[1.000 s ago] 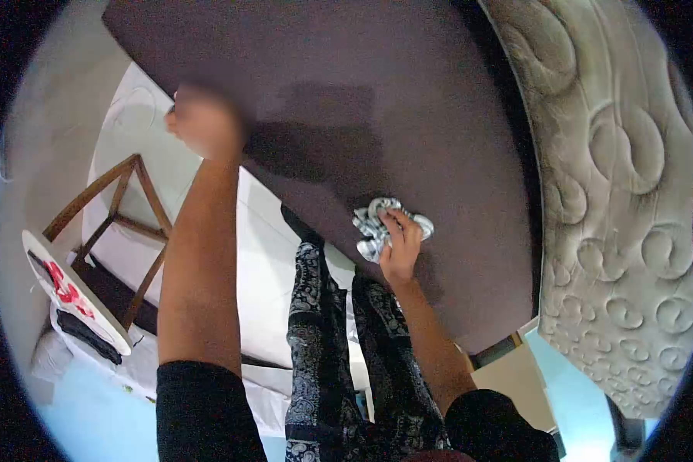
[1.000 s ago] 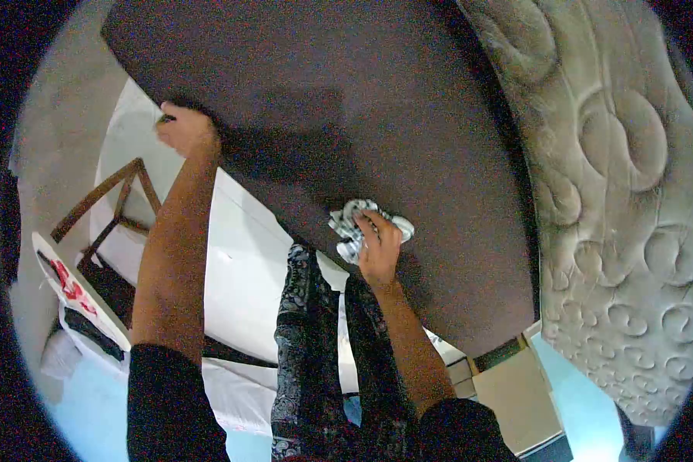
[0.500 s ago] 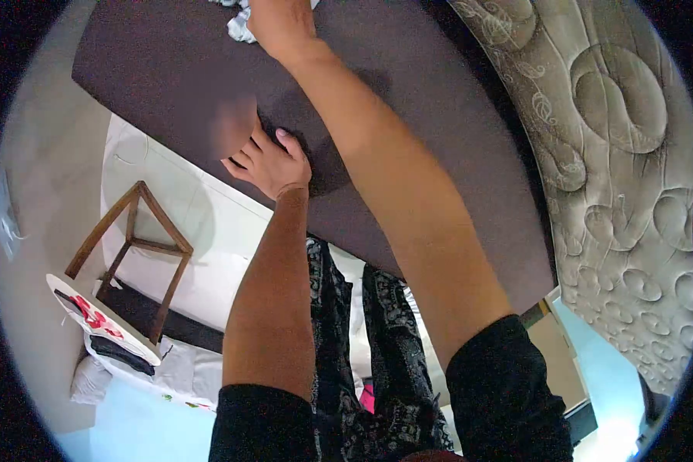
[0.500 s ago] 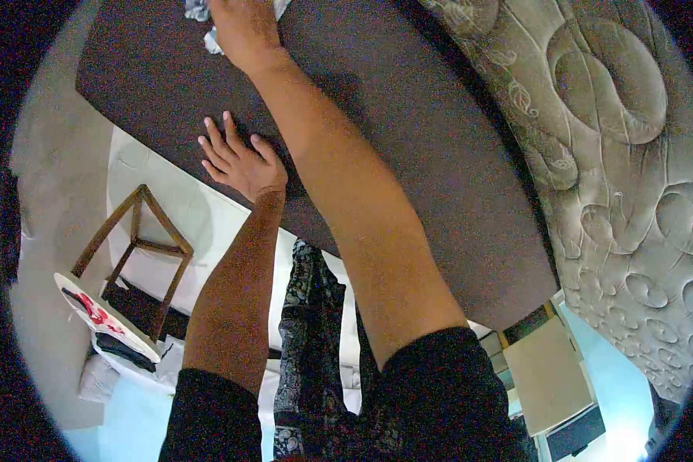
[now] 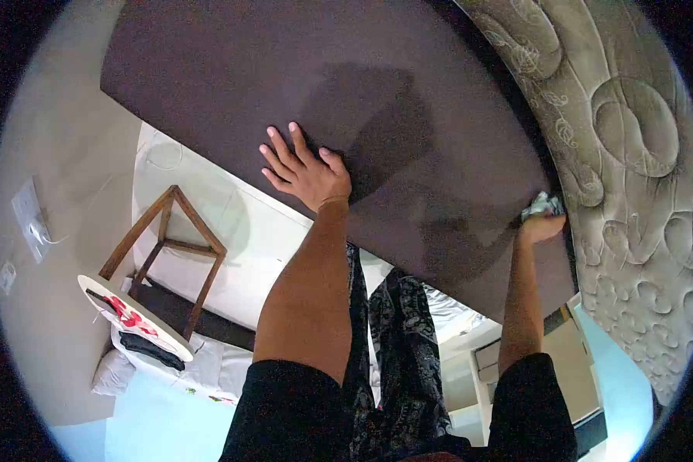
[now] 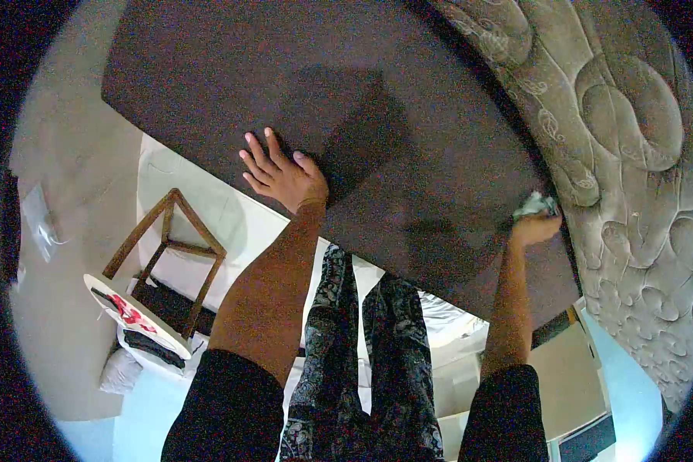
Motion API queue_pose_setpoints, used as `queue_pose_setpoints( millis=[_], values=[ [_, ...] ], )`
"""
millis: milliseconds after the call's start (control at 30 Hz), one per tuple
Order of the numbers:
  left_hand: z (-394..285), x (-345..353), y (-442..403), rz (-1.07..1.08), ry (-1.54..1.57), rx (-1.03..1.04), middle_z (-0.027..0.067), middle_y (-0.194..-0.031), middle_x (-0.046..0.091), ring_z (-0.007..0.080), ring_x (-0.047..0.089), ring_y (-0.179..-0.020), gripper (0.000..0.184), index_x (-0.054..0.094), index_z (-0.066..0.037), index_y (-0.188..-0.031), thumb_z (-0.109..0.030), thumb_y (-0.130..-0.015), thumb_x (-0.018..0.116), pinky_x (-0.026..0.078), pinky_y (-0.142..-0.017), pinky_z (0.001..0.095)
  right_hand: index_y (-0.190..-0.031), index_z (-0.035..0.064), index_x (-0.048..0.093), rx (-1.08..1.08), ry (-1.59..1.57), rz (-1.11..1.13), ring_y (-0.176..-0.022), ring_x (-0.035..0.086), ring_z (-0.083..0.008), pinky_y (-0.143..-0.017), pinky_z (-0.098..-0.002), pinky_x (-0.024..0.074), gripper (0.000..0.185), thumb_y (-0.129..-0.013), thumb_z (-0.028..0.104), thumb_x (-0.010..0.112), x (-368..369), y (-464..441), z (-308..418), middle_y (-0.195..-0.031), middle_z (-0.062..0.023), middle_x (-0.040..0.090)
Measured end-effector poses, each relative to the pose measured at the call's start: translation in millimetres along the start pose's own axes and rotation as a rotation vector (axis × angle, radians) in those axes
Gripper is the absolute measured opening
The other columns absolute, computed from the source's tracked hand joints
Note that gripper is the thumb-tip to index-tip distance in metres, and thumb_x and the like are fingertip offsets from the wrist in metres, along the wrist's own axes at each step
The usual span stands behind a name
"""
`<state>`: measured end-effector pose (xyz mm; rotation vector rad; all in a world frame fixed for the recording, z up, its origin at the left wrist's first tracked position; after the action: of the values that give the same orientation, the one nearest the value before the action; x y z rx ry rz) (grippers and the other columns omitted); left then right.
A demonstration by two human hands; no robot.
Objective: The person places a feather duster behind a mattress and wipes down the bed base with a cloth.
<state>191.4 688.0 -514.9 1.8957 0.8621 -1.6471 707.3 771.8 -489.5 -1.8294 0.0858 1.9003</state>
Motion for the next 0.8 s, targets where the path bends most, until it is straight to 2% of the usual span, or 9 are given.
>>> queue_pose_setpoints(
  millis=[67, 133, 300, 333, 433, 600, 667, 700, 800],
  values=[
    [1, 0, -1, -0.008, 0.009, 0.009, 0.0106, -0.169, 0.024, 0.0385, 0.017, -0.156, 0.058, 0.039, -0.018, -0.157, -0.032, -0.102, 0.037, 0.010, -0.122, 0.0623, -0.112, -0.0058, 0.064, 0.463, 0.436, -0.092, -0.099, 0.063, -0.0370, -0.085, -0.0528, 0.0520, 0.040, -0.089, 0.027, 0.067, 26, -4, -55, -0.104, -0.0218, 0.065],
    [-2, -2, -1, -0.010, -0.003, 0.004, 0.0108, -0.169, 0.025, 0.0386, 0.017, -0.156, 0.057, 0.039, -0.018, -0.157, -0.033, -0.102, 0.037, 0.010, -0.122, 0.0618, -0.109, -0.0077, 0.061, 0.344, 0.503, -0.178, -0.097, 0.062, -0.0409, -0.087, -0.0567, 0.0504, 0.041, -0.088, 0.026, 0.067, 124, -16, -91, -0.107, -0.0221, 0.062],
    [-4, -1, 0, -0.041, -0.022, 0.029, 0.0112, -0.168, 0.027, 0.0381, 0.019, -0.156, 0.057, 0.040, -0.017, -0.157, -0.035, -0.102, 0.036, 0.011, -0.123, 0.0607, -0.135, -0.0094, 0.051, 0.222, -0.484, -0.010, -0.129, 0.045, -0.0462, -0.111, -0.0555, 0.0298, 0.050, -0.090, 0.012, 0.059, 65, 15, 260, -0.136, -0.0310, 0.050],
    [-3, 0, -1, -0.065, -0.021, 0.032, 0.0110, -0.168, 0.028, 0.0376, 0.021, -0.155, 0.057, 0.040, -0.017, -0.156, -0.037, -0.103, 0.035, 0.012, -0.122, 0.0608, -0.142, -0.0057, 0.048, -0.198, -0.522, -0.061, -0.135, 0.042, -0.0440, -0.114, -0.0538, 0.0273, 0.053, -0.092, 0.011, 0.056, 60, 33, 308, -0.144, -0.0295, 0.047],
    [-4, 0, 1, -0.082, -0.025, 0.039, 0.0109, -0.167, 0.029, 0.0374, 0.022, -0.155, 0.058, 0.041, -0.017, -0.156, -0.039, -0.103, 0.034, 0.013, -0.122, 0.0611, -0.143, 0.0003, 0.052, -0.625, -0.704, 0.250, -0.134, 0.048, -0.0383, -0.115, -0.0529, 0.0310, 0.052, -0.094, 0.019, 0.059, 30, 51, 400, -0.146, -0.0208, 0.050],
    [-4, 2, 1, -0.047, -0.013, 0.035, 0.0122, -0.168, 0.026, 0.0386, 0.017, -0.156, 0.060, 0.040, -0.017, -0.157, -0.039, -0.101, 0.034, 0.009, -0.123, 0.0615, -0.148, 0.0198, 0.052, -0.903, -0.577, 0.352, -0.137, 0.049, -0.0306, -0.120, -0.0514, 0.0318, 0.057, -0.092, 0.015, 0.058, 23, 66, 351, -0.149, -0.0091, 0.052],
    [-4, 2, 2, -0.052, -0.019, 0.030, 0.0122, -0.168, 0.025, 0.0389, 0.017, -0.156, 0.060, 0.040, -0.017, -0.157, -0.038, -0.100, 0.035, 0.009, -0.123, 0.0618, -0.141, 0.0088, 0.057, -0.815, -0.491, 0.329, -0.136, 0.050, -0.0314, -0.119, -0.0498, 0.0326, 0.047, -0.094, 0.013, 0.056, 22, 44, 280, -0.145, -0.0131, 0.056],
    [-2, 3, 2, -0.047, -0.023, 0.035, 0.0121, -0.169, 0.024, 0.0390, 0.017, -0.156, 0.060, 0.039, -0.017, -0.157, -0.037, -0.100, 0.036, 0.009, -0.123, 0.0619, -0.135, 0.0021, 0.060, -0.468, -0.709, 0.478, -0.134, 0.050, -0.0353, -0.118, -0.0490, 0.0330, 0.040, -0.096, 0.010, 0.052, 30, 30, 231, -0.141, -0.0169, 0.058],
    [-4, 1, 2, -0.004, -0.009, 0.012, 0.0118, -0.170, 0.021, 0.0392, 0.014, -0.157, 0.061, 0.039, -0.019, -0.157, -0.033, -0.098, 0.041, 0.008, -0.123, 0.0628, -0.142, -0.0047, 0.050, -0.326, -0.251, 0.195, -0.131, 0.050, -0.0430, -0.113, -0.0512, 0.0363, 0.047, -0.095, 0.002, 0.055, -1, 11, 97, -0.140, -0.0245, 0.055]
  ],
)
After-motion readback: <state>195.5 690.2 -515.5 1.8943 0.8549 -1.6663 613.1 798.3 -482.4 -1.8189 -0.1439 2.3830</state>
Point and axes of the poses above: each hand's wrist, its own y-axis away from the middle knuckle, its own x-axis out of the palm, z = x × y, the point moved 6 cm from there along -y, towards the middle knuckle
